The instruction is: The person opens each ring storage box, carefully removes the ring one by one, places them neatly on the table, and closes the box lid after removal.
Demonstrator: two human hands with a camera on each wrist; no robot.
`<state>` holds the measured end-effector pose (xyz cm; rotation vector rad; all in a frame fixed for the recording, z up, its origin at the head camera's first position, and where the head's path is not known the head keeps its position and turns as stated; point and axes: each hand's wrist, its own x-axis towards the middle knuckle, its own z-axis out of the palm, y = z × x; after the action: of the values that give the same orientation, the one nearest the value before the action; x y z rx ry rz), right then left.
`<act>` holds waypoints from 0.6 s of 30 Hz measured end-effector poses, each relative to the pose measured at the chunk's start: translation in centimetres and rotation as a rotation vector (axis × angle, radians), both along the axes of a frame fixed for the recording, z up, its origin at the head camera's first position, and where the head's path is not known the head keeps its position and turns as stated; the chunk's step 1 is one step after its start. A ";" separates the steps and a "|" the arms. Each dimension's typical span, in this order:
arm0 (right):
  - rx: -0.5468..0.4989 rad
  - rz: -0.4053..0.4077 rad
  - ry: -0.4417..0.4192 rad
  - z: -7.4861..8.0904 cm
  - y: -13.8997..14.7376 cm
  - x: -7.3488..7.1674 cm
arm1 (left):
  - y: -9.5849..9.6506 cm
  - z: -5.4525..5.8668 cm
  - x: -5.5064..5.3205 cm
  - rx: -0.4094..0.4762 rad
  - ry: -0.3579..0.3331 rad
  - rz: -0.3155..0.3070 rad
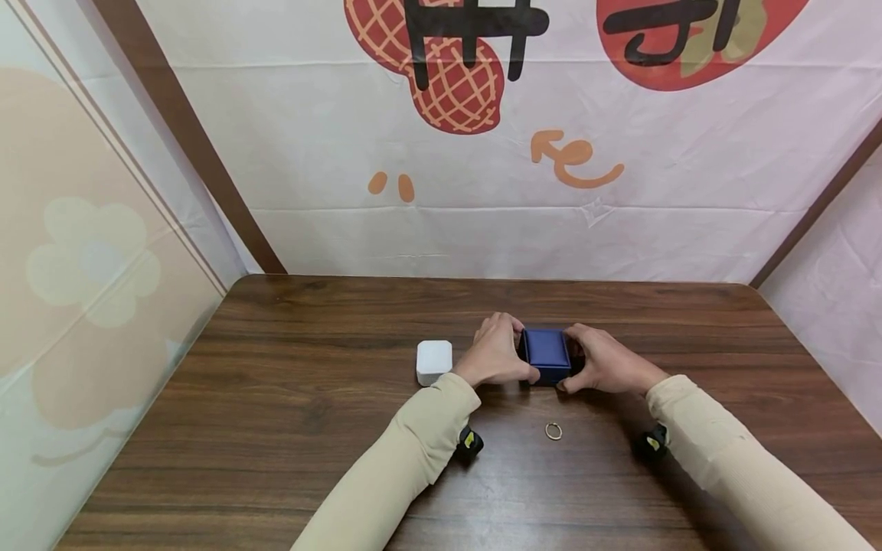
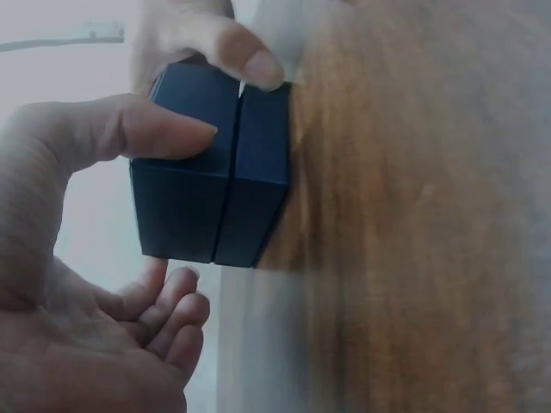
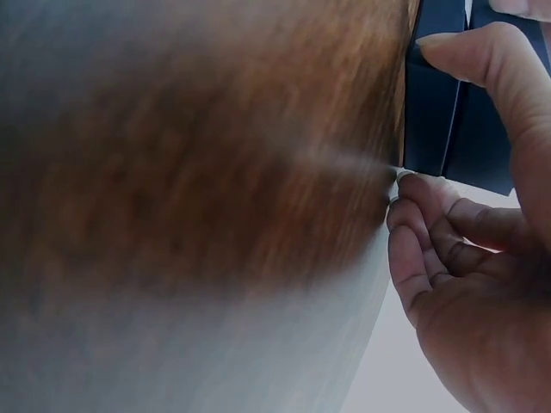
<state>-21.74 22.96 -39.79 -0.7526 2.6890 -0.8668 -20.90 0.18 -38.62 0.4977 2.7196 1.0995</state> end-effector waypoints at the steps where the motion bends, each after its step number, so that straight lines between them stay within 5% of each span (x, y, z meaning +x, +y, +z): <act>1: 0.002 -0.003 0.005 0.0 0.0 0.0 | 0.0 -0.1 0.1 -0.020 0.027 -0.003; 18: 0.023 -0.005 0.052 0.2 -0.1 0.4 | 0.1 0.0 1.1 -0.114 0.134 -0.006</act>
<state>-21.30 22.90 -39.63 -0.7737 2.7423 -0.8266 -19.83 0.27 -38.57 0.5810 2.8737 0.9353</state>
